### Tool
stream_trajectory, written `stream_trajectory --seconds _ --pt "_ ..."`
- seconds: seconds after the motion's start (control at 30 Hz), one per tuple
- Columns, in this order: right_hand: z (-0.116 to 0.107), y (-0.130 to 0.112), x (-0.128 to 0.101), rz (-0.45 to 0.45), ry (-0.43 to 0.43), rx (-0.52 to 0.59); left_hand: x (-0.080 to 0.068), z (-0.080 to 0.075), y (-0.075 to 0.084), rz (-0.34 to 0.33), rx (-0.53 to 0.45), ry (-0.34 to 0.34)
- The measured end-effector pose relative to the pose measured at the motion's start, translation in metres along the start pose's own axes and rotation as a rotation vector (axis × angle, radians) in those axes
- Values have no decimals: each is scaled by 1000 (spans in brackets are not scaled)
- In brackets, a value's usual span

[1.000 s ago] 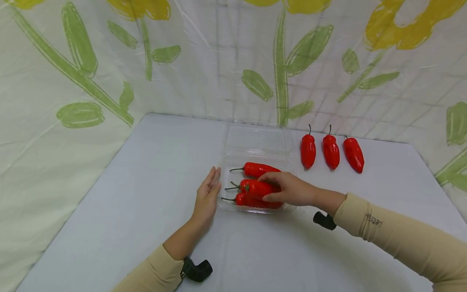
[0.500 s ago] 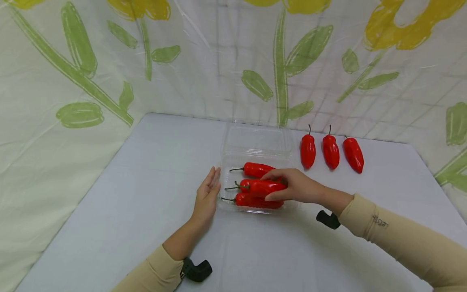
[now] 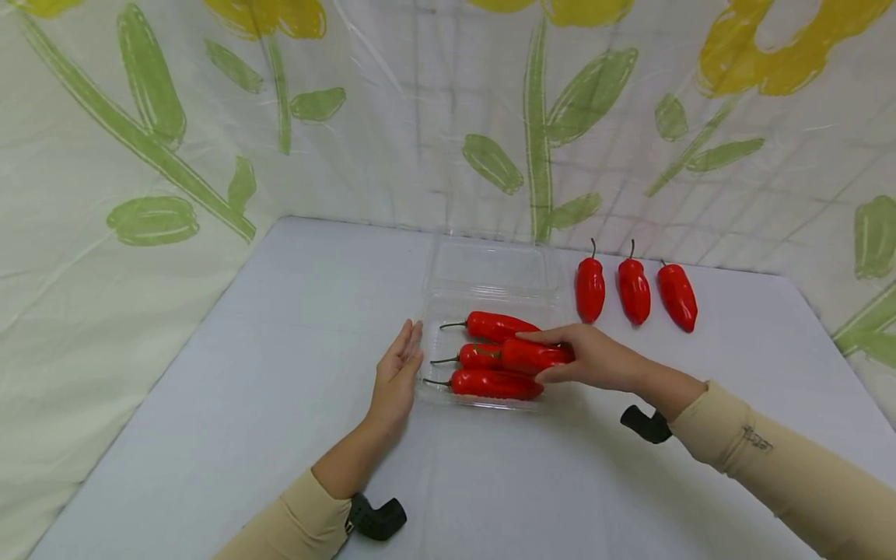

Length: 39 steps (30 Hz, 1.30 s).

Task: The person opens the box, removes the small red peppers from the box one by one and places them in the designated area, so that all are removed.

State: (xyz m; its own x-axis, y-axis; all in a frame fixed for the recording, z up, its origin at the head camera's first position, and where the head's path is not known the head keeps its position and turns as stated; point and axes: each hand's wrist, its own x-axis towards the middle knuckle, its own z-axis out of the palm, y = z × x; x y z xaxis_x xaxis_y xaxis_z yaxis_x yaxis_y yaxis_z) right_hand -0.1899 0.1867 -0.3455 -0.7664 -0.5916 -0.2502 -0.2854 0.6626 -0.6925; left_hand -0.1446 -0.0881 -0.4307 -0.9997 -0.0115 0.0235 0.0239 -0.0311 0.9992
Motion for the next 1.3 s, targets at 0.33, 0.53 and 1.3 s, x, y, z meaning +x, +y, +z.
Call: stream_trajectory --seconds 0.33,0.53,1.3 --pt "-12 10 -5 41 45 -24 1 -1 -1 -10 2 9" --pt "-22 19 -9 124 73 43 0 -1 0 -25 5 11" --pt "-71 95 -35 338 420 185 -2 -3 1 -22 -20 2"
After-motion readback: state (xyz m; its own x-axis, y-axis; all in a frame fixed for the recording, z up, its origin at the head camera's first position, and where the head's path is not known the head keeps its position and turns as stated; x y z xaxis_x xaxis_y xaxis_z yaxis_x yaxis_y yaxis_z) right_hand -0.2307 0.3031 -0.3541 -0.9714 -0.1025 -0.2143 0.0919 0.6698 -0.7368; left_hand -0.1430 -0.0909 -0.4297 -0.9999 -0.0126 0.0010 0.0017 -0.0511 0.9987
